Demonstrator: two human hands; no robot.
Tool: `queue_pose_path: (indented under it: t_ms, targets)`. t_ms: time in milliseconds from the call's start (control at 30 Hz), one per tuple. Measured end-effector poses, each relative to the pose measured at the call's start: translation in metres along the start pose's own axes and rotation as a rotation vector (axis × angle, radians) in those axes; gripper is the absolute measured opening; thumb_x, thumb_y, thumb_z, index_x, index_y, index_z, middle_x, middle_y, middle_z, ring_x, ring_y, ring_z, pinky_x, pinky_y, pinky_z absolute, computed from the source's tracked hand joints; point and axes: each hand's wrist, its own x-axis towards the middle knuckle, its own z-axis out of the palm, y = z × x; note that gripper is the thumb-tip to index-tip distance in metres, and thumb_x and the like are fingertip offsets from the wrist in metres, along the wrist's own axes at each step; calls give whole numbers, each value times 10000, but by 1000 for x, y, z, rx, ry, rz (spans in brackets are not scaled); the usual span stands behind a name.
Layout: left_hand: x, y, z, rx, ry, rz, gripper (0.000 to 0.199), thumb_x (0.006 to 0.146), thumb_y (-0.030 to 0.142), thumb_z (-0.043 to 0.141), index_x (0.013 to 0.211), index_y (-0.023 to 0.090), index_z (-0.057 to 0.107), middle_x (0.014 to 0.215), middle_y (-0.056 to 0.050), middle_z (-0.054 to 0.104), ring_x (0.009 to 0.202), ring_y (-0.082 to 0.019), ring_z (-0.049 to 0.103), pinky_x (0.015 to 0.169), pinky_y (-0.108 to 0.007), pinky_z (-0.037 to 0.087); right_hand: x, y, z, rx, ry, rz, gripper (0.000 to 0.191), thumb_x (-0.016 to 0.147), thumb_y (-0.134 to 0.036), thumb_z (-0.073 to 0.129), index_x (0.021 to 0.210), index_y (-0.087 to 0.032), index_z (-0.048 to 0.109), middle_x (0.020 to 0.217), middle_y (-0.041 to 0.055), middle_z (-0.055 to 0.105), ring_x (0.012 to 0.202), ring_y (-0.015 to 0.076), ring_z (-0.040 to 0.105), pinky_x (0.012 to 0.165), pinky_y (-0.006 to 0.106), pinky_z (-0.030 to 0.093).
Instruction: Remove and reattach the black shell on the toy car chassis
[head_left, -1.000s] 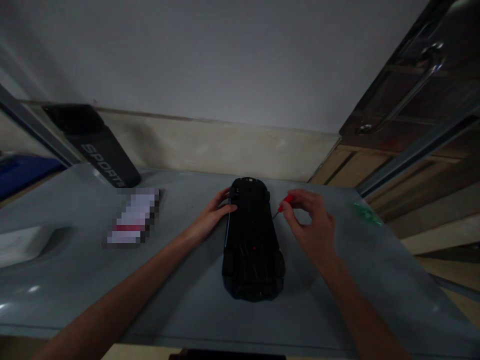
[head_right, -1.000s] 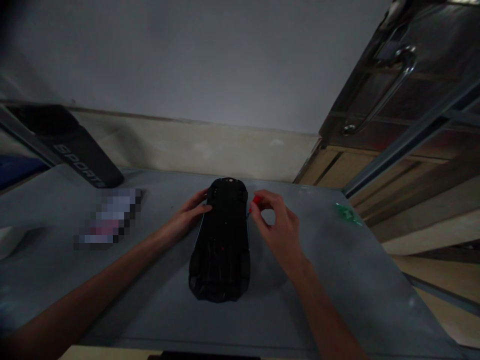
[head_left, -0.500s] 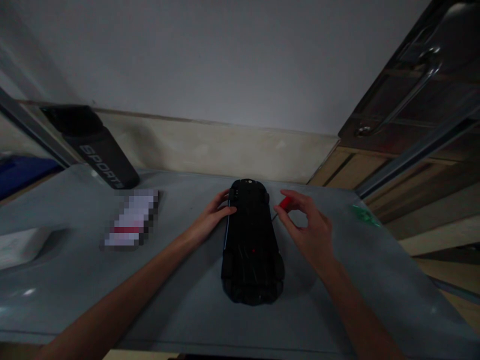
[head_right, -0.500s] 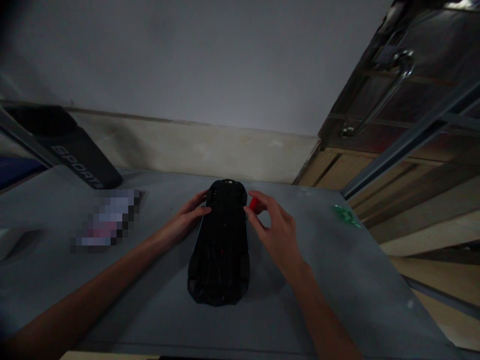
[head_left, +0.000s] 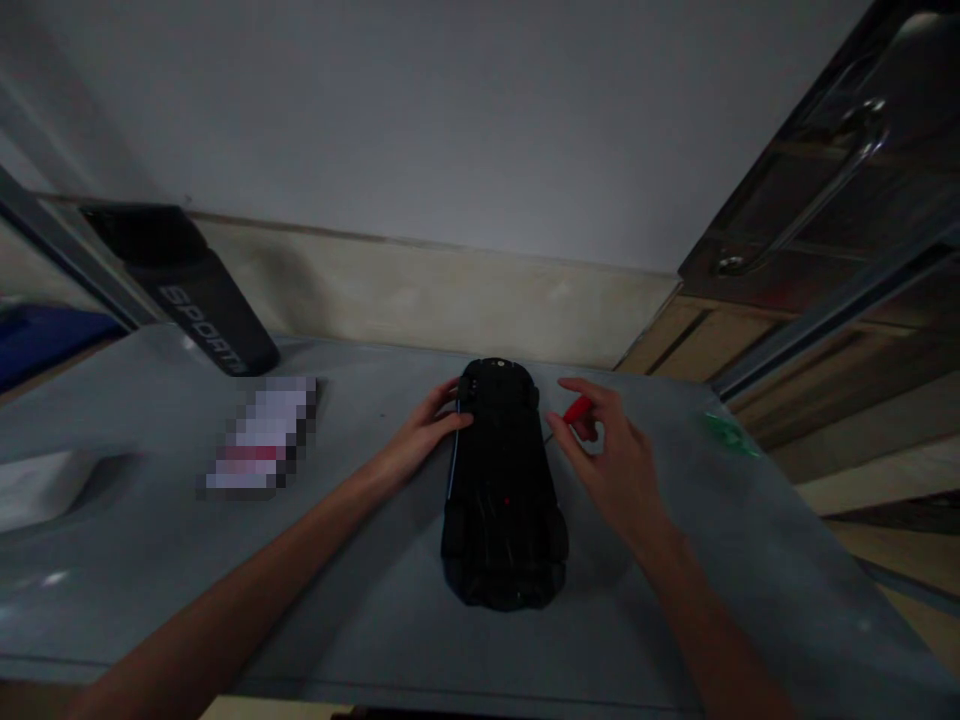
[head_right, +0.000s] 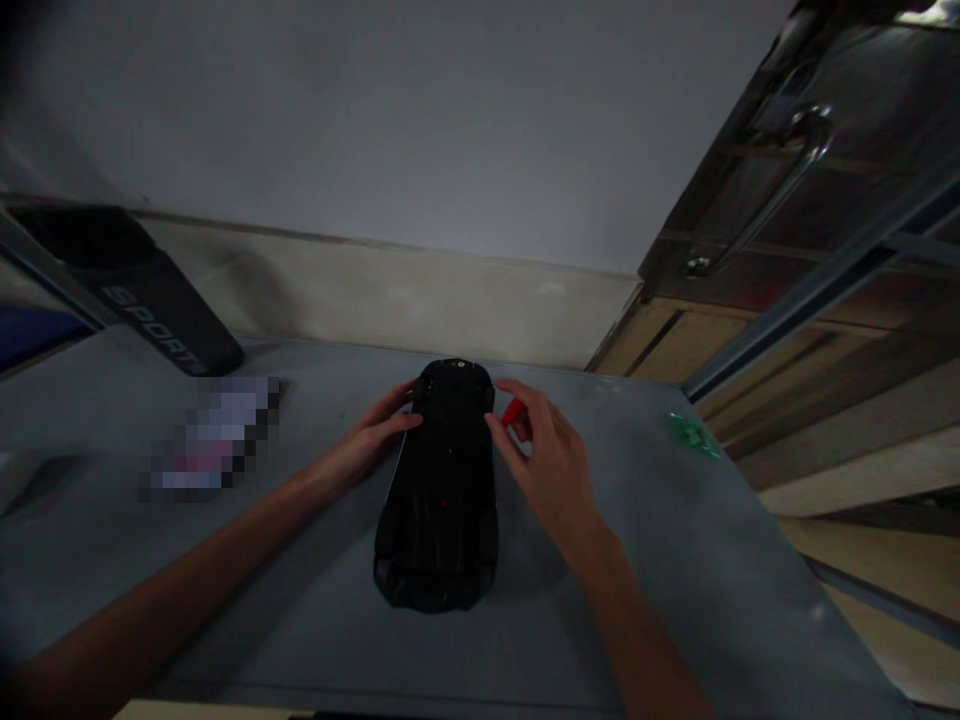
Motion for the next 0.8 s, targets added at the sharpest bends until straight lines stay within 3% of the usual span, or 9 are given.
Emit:
queue_pose_path:
  t_ms: [233, 433, 633, 800]
  targets:
    - [0, -1, -1, 2, -6, 0, 704, 875, 399, 871, 1544, 311, 672, 1664, -93, 639, 1579, -408, 541, 1341, -565, 369, 2, -6, -5, 18, -46, -35, 418, 1102, -230, 580, 1517, -262, 615, 969, 27, 731, 814, 204, 729, 843, 361, 641]
    - [0, 1, -1, -5, 0, 2, 718, 863, 395, 893, 1543, 310, 681, 1687, -89, 626, 1614, -415, 504, 1370, -582, 326, 2, -7, -4, -16, 4, -17, 362, 1115, -284, 651, 1475, -256, 670, 770, -51, 592, 620, 153, 582, 687, 283, 578]
    - [1, -1, -2, -12, 7, -9, 701, 850, 395, 894, 1518, 330, 695, 1672, -76, 638, 1612, -398, 516, 1375, -586, 329, 3, -7, -5, 1, -25, -44, 515, 1086, -192, 600, 1595, -265, 585, 884, -14, 695, 731, 177, 689, 817, 323, 630]
    - [2, -2, -2, -30, 3, -2, 726, 820, 398, 914, 1510, 322, 700, 1661, -86, 646, 1605, -412, 522, 1374, -594, 325, 2, -7, -2, -25, 10, -52, 405, 1100, -232, 607, 1504, -253, 628, 835, -25, 670, 699, 174, 671, 755, 310, 614]
